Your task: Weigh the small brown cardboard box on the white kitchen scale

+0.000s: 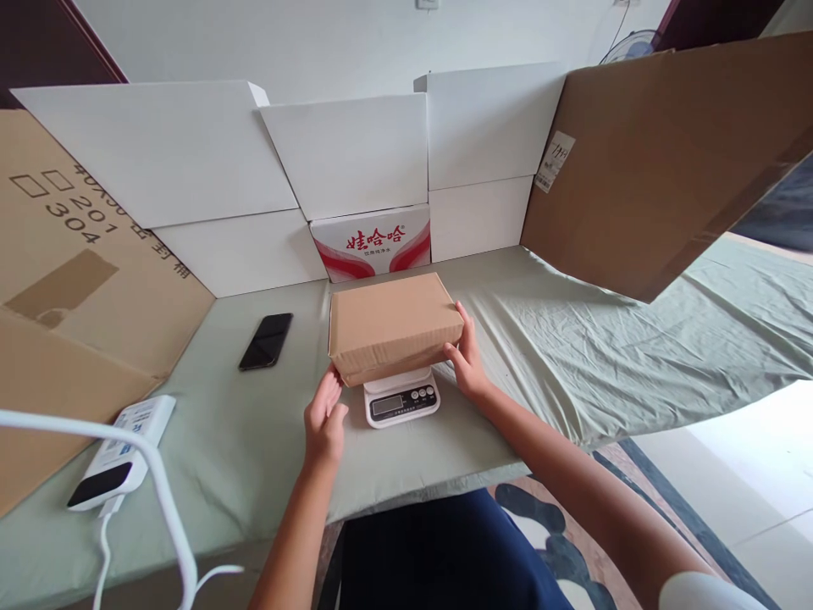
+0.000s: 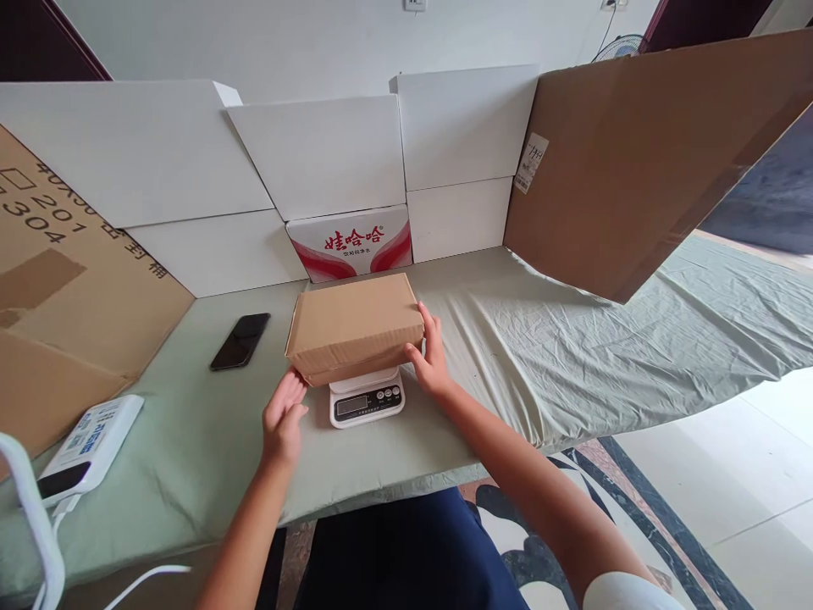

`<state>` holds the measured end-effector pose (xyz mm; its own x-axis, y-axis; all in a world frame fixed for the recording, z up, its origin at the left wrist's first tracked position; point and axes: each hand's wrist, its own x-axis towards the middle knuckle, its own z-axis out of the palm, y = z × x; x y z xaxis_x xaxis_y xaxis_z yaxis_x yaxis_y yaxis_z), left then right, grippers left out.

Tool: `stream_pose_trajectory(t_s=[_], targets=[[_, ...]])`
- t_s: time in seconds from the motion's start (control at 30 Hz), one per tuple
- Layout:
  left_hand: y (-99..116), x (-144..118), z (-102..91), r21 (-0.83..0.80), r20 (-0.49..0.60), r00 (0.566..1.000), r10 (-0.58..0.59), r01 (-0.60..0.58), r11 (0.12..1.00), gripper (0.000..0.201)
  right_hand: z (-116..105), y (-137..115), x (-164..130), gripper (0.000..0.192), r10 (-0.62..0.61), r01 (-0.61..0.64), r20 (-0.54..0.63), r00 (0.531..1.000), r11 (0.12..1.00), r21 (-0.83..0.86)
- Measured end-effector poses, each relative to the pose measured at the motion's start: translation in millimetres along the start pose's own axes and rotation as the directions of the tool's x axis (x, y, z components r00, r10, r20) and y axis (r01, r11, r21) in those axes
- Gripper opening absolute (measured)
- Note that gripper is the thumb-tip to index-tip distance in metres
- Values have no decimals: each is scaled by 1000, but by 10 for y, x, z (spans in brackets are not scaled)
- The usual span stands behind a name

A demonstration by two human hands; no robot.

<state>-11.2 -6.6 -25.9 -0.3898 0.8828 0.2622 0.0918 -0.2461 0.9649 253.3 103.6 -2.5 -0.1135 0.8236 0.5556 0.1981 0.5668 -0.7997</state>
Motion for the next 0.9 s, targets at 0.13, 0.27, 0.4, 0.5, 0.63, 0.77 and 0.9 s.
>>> stream_pose_trajectory(t_s=[0.13,0.27,0.4,0.5,0.63,0.77,0.9], targets=[[-7,9,11,-3,-20,1000,9,-9,1000,71,0,0,15,78,0,0,-3,1000,1000,2],[-33,21,7,-25,-44,999,7,-8,1000,69,0,-17,18,74,-1,1,-1,1000,1000,11],[-51,39,-7,-39,-77,997,-14,11,999,70,12,-31,7,73,-22,22,-4,1000,1000,13],[-31,46,-11,-28,-94,995,-11,8,1000,69,24,-16,0,75,-23,24,-41,999,999,22],[3,48,-13,-50,-147,988,-42,35,998,68,18,16,16,73,24,-20,-78,997,998,51],[11,54,-9,-28,-118,993,4,-7,1000,66,2,39,54,71,67,-57,-104,992,994,90],[31,66,26,-72,-152,988,7,-19,997,67,3,41,72,70,75,-60,-93,993,986,158]])
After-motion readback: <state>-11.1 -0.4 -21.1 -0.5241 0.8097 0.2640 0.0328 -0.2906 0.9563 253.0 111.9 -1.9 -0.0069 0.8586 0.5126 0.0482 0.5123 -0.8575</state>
